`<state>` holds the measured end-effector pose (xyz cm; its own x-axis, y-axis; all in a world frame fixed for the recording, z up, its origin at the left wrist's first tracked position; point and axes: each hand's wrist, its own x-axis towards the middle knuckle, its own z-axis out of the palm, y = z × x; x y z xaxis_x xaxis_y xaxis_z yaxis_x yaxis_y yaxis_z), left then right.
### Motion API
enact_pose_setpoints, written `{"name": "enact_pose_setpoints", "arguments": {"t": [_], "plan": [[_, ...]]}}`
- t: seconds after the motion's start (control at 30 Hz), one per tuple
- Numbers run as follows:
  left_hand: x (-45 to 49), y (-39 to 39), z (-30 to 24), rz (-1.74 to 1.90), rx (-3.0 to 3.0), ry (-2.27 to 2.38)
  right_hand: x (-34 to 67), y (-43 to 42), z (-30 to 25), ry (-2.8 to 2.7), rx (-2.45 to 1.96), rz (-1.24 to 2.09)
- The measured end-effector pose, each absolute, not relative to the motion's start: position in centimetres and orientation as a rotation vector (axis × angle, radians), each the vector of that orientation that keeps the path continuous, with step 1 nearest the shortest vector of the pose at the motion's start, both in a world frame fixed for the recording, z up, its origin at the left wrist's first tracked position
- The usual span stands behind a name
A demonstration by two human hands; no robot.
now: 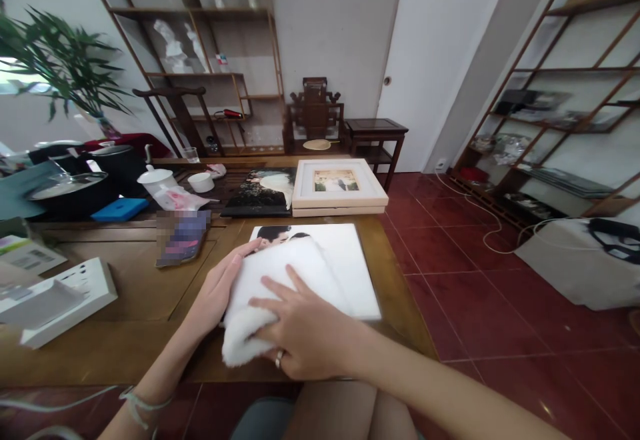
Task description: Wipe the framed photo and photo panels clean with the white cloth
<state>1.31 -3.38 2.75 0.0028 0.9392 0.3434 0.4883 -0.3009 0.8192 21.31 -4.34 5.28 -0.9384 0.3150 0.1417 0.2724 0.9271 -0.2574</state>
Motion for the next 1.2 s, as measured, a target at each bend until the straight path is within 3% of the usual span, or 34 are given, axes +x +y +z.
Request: {"name": "enact_pose_setpoints", "arguments": {"t": [0.17,0.53,0.8,0.97,1.2], "plan": [[1.6,-3.5,2.4,1.125,1.932,1.494,23.4,-6.2,6.1,-2.929,-0.375,0.505],[1.4,-3.1,1.2,0.988,2.232,1.516,27.3,-1.8,5.1,-2.565,-1.101,0.393],[1.1,-3.1,0.9,0.986,2.257,1.509,18.9,5.1,6.9,-2.461,-0.866,0.858],[1.1,-3.1,1.0,0.986,2.239,1.510,17.1,5.4,6.6,-2.477,-0.858,0.782],[1.3,-2.9,1.3,0.938,2.263,1.491,24.2,4.3,5.3,-2.400,-1.016,0.697]]}}
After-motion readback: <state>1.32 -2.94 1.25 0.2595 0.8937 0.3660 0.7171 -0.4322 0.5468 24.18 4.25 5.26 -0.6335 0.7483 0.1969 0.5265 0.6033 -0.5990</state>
